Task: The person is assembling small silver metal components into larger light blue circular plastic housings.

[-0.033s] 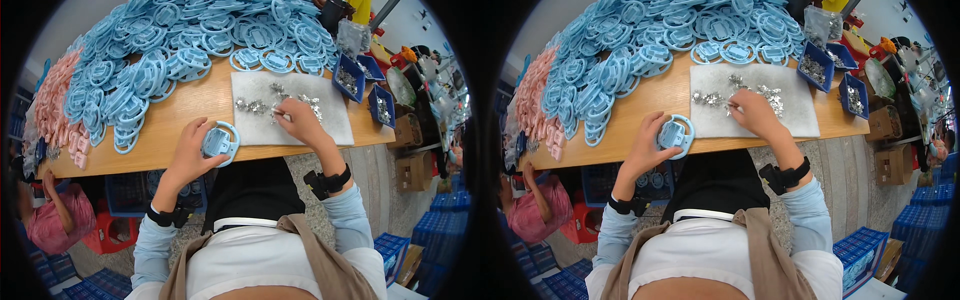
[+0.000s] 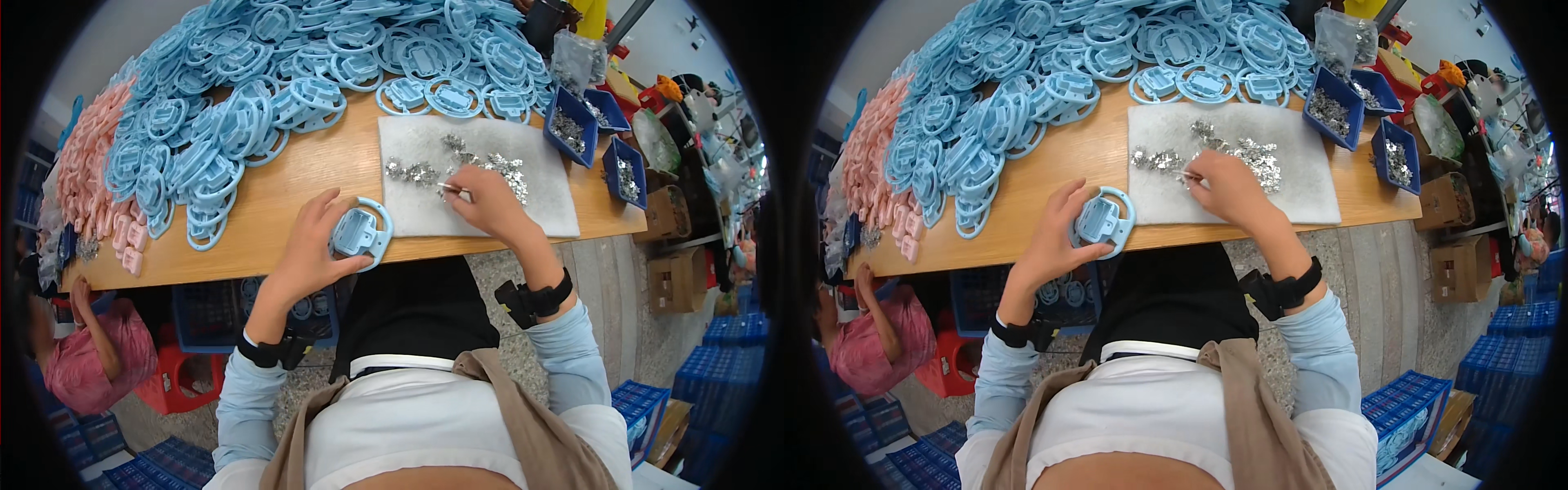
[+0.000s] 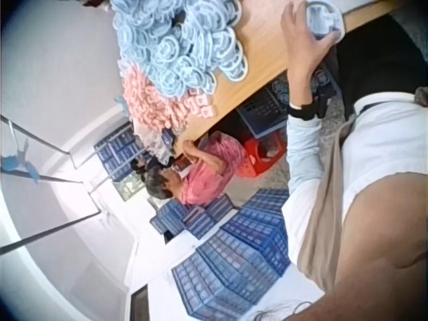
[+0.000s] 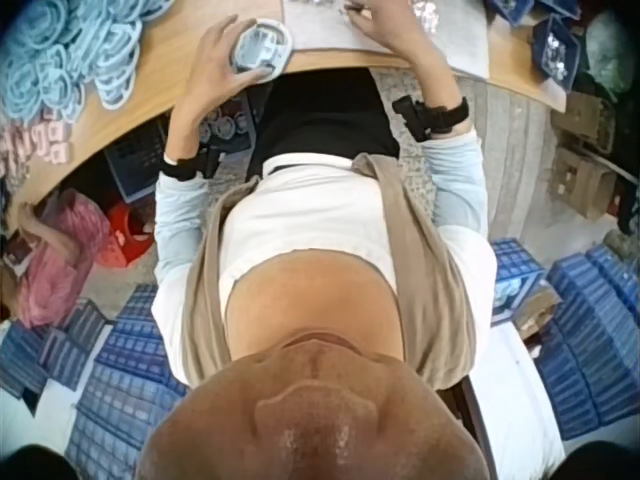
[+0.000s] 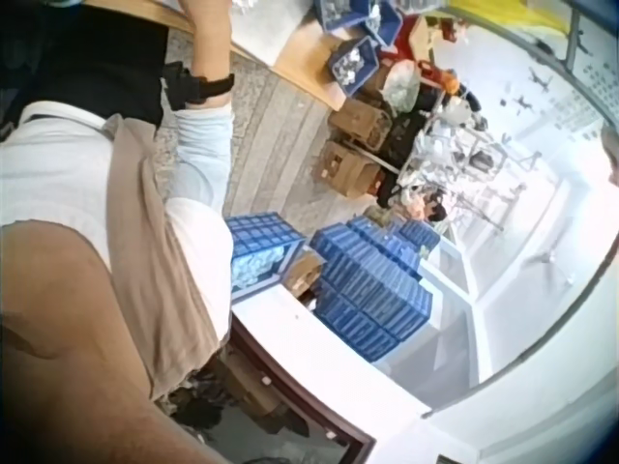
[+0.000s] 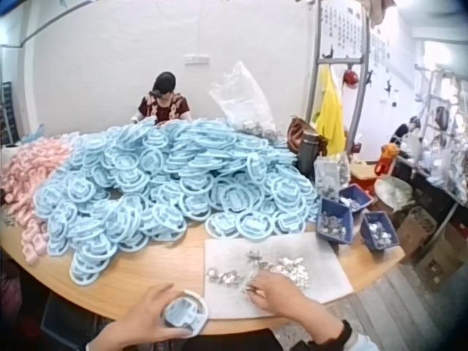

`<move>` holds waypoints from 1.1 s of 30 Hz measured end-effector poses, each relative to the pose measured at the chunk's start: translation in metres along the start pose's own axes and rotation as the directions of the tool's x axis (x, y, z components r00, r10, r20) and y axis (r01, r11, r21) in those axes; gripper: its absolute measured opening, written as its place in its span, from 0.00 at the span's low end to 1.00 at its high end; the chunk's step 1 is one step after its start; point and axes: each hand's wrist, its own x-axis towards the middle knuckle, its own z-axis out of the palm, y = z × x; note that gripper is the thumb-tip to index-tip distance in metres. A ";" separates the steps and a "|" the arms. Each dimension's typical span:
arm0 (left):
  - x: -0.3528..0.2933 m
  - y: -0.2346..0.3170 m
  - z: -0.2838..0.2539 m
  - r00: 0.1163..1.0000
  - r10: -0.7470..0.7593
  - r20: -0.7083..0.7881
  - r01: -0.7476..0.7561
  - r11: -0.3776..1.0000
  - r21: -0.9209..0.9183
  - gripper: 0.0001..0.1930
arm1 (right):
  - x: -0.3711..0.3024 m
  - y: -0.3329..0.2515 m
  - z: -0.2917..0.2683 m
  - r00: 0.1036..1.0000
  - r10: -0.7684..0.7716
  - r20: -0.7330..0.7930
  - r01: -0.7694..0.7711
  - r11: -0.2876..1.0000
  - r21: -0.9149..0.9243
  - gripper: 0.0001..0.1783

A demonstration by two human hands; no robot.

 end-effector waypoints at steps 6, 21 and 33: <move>0.009 -0.025 -0.003 0.982 0.094 0.164 -0.103 0.993 0.049 0.39 | -0.005 -0.013 0.019 0.997 0.071 0.034 -0.075 0.988 0.138 0.06; 0.019 0.014 0.058 0.961 0.076 -0.267 -0.095 0.994 -0.060 0.43 | -0.002 -0.028 0.032 0.978 -0.109 -0.178 0.155 0.949 0.274 0.08; 0.017 0.011 0.047 0.940 0.204 -0.274 -0.226 0.973 -0.048 0.35 | -0.001 -0.033 0.038 0.894 -0.448 0.006 0.446 0.890 -0.096 0.11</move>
